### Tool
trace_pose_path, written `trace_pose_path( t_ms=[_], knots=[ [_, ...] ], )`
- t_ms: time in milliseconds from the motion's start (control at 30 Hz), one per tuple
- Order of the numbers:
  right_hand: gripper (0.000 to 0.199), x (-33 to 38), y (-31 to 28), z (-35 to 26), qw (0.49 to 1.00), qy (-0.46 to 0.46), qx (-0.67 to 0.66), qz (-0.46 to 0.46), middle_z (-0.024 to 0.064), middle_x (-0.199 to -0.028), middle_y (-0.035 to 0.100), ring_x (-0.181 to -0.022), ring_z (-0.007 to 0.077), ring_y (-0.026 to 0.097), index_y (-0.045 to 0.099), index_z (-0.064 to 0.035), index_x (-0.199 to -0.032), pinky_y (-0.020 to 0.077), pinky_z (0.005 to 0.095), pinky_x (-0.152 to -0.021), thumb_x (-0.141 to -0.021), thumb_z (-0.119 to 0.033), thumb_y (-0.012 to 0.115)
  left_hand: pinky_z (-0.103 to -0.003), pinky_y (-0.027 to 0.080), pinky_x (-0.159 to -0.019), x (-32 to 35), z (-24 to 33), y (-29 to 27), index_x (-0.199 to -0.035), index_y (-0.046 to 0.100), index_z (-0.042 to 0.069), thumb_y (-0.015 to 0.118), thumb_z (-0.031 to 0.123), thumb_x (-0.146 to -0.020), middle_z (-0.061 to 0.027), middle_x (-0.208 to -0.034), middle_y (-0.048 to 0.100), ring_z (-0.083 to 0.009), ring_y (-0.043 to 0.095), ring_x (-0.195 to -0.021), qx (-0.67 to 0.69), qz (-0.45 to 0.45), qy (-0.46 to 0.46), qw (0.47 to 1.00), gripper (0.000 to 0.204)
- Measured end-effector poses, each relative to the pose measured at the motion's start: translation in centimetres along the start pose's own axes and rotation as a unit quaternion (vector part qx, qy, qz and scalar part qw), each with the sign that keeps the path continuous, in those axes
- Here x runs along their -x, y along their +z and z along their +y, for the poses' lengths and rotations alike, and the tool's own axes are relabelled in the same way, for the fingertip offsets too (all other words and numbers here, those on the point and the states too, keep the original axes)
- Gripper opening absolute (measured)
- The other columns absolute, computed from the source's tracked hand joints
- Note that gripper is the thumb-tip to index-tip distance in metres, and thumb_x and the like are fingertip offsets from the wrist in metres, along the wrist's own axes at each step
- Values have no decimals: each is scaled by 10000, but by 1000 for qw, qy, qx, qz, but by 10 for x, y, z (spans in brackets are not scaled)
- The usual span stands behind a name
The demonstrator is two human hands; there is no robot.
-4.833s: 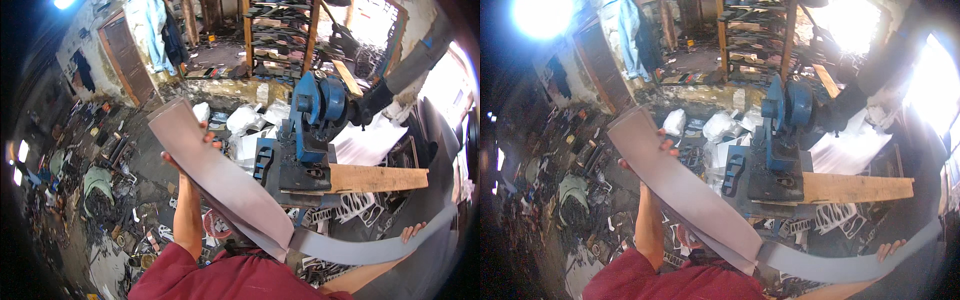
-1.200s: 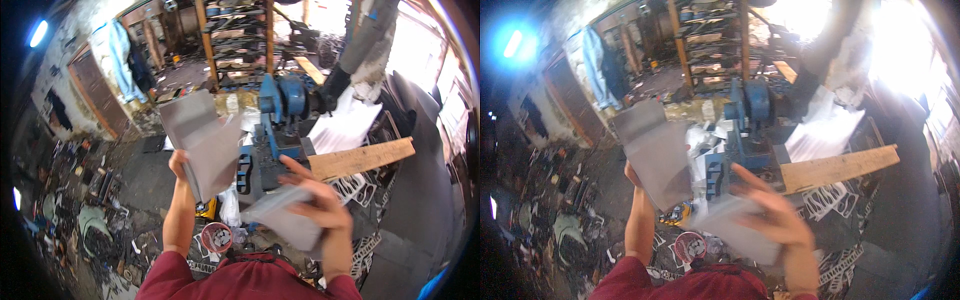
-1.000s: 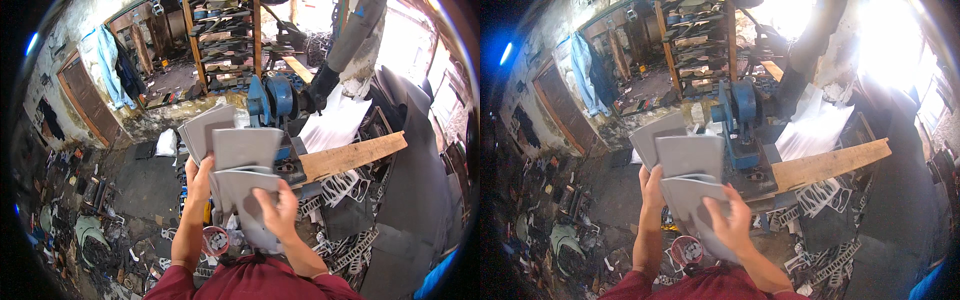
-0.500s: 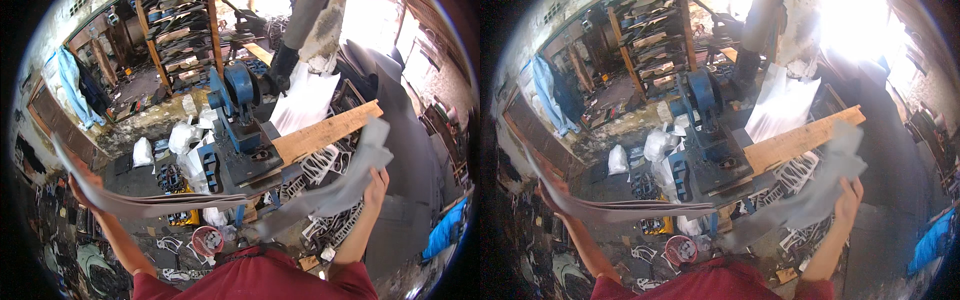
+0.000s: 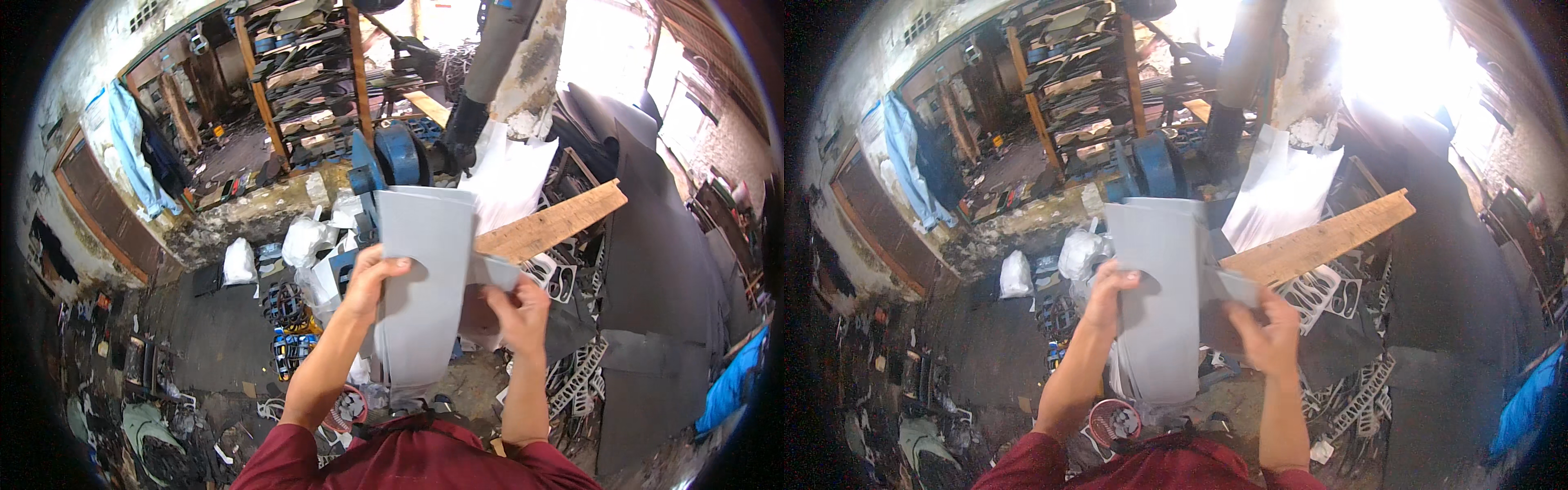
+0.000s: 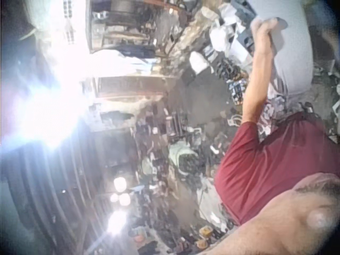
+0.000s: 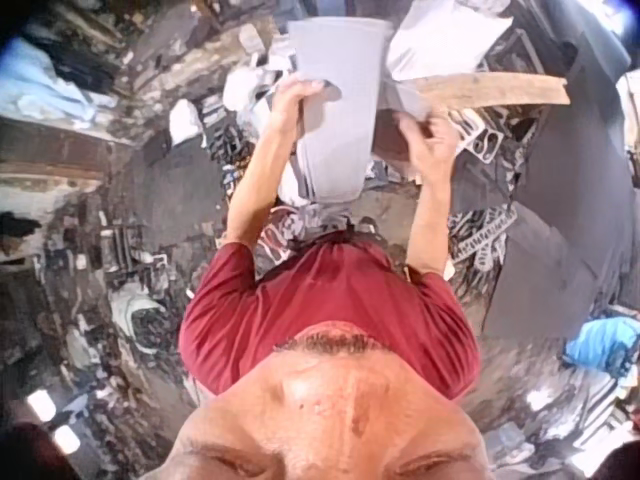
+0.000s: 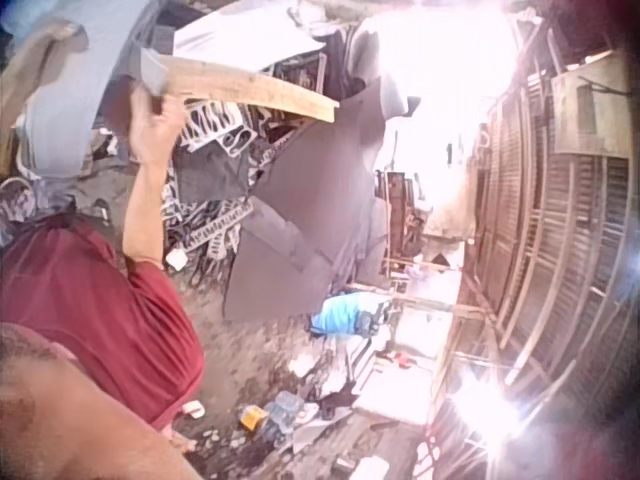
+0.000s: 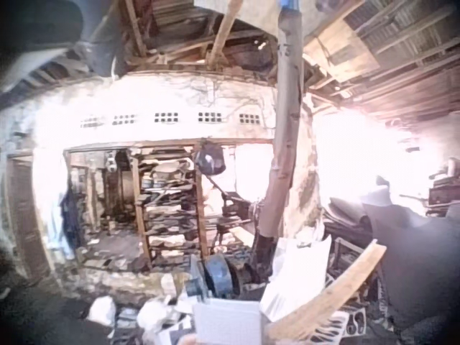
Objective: The person sits on the floor and repeatedly applies a yellow substance from a bucket onto black rubber sheets using a small tool. Later, the person stands, gathers gray shoe insoles, and places them on a machine.
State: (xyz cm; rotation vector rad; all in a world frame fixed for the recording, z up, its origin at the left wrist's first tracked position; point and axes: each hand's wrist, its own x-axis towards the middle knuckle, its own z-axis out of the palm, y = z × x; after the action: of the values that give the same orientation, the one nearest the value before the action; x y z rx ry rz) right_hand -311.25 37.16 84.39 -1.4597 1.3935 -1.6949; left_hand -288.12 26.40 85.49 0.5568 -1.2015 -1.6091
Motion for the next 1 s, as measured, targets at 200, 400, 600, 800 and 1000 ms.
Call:
trace_pose_path(
  t_ms=[200,400,600,800,1000],
  knots=[
    [483,3,-122,9,978,29,-98,179,105,-1267,643,-1141,196,606,533,38,-1384,441,341,-1028,-910,8,626,-313,511,-911,-6,7,-24,-1366,493,13,654,91,-811,-135,-1236,608,-188,623,-1085,-61,107,102,987,584],
    [612,-11,-26,-55,992,-23,-113,-46,116,-1288,616,-1196,205,581,470,39,-1406,419,357,-1068,-871,-68,748,-353,464,-1022,14,-10,50,-1575,187,27,698,-54,-817,-168,-1355,525,-216,559,-1217,-136,102,240,956,918],
    [563,-23,38,-21,967,-116,-225,28,132,-1248,608,-1145,198,583,530,-9,-1377,464,313,-969,-857,34,743,-343,529,-966,25,-34,40,-1382,500,-43,799,83,-742,-104,-1218,661,-213,657,-1092,-10,29,152,988,718],
    [503,-19,46,-32,970,-230,77,-1,185,-1329,578,-1125,271,595,665,-76,-1313,479,332,-930,-842,-181,804,-396,487,-1040,21,-30,35,-1462,406,-40,850,264,-619,-166,-1364,565,-282,591,-1227,203,-102,40,973,1000],
    [816,-8,49,-25,969,-218,-29,-109,202,-1533,448,-1247,334,538,625,-102,-1384,444,457,-1038,-668,-346,931,-449,451,-1093,25,-8,34,-1521,319,-48,848,207,-621,-214,-1451,479,-338,517,-1320,21,-100,92,991,1075]
  ],
)
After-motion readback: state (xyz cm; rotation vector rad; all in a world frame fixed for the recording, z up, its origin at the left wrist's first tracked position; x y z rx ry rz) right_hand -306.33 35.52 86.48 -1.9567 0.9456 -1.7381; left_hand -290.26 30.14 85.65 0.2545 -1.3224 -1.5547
